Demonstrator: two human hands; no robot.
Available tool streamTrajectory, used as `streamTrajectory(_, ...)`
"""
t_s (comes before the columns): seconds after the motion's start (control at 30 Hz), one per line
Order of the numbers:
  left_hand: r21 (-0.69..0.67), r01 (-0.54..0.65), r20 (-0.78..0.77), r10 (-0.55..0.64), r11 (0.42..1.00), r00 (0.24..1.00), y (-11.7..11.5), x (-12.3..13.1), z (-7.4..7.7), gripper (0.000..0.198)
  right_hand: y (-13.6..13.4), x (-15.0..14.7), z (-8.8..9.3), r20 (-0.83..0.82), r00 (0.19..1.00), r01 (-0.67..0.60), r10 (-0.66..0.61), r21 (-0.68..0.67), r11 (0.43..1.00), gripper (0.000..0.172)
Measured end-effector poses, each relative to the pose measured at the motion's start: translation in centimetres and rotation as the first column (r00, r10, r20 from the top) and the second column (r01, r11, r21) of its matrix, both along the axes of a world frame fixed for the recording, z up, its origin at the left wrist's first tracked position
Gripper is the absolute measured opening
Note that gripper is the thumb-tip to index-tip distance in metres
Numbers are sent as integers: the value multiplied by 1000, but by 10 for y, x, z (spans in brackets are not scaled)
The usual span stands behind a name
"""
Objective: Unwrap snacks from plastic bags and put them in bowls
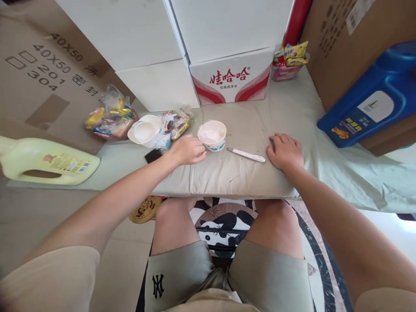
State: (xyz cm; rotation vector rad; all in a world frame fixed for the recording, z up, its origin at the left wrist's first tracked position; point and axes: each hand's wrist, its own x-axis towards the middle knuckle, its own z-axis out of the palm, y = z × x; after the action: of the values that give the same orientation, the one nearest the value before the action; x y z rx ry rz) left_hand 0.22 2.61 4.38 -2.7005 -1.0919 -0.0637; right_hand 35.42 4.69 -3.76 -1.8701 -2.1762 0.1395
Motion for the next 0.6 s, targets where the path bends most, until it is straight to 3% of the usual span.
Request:
streamTrajectory(0.1, 16, -5, 20, 5, 1000, 1000, 7, 7, 19, 31, 0, 1, 0, -17, 1000, 5, -5, 3, 1000, 49)
streamTrajectory(0.2, -14, -147, 92, 148, 989, 985, 12, 22, 27, 26, -1, 2, -1, -27, 1000, -8, 9, 4, 1000, 49)
streamTrajectory(0.27, -114, -235, 62, 243, 965, 968, 17, 36, 27, 27, 0, 3, -1, -26, 1000, -17, 17, 1, 1000, 49)
streamTrajectory(0.37, -307, -328, -88, 317, 893, 944, 31, 59, 24, 34, 0, 3, 0, -28, 1000, -7, 7, -1, 1000, 50)
streamTrajectory(0.47, -477, -393, -215, 330, 786, 919, 48, 80, 21, 44, 0, 2, 1, -29, 1000, 7, -8, -6, 1000, 50)
streamTrajectory(0.57, -552, -489, -276, 405, 676, 871, 61, 98, 21, 60, -1, 0, 4, -21, 1000, 4, -5, -15, 1000, 50)
streamTrajectory(0.6, -546, -513, -294, 422, 663, 858, 63, 103, 22, 64, 0, 0, 5, -18, 1000, 2, -3, -18, 1000, 50)
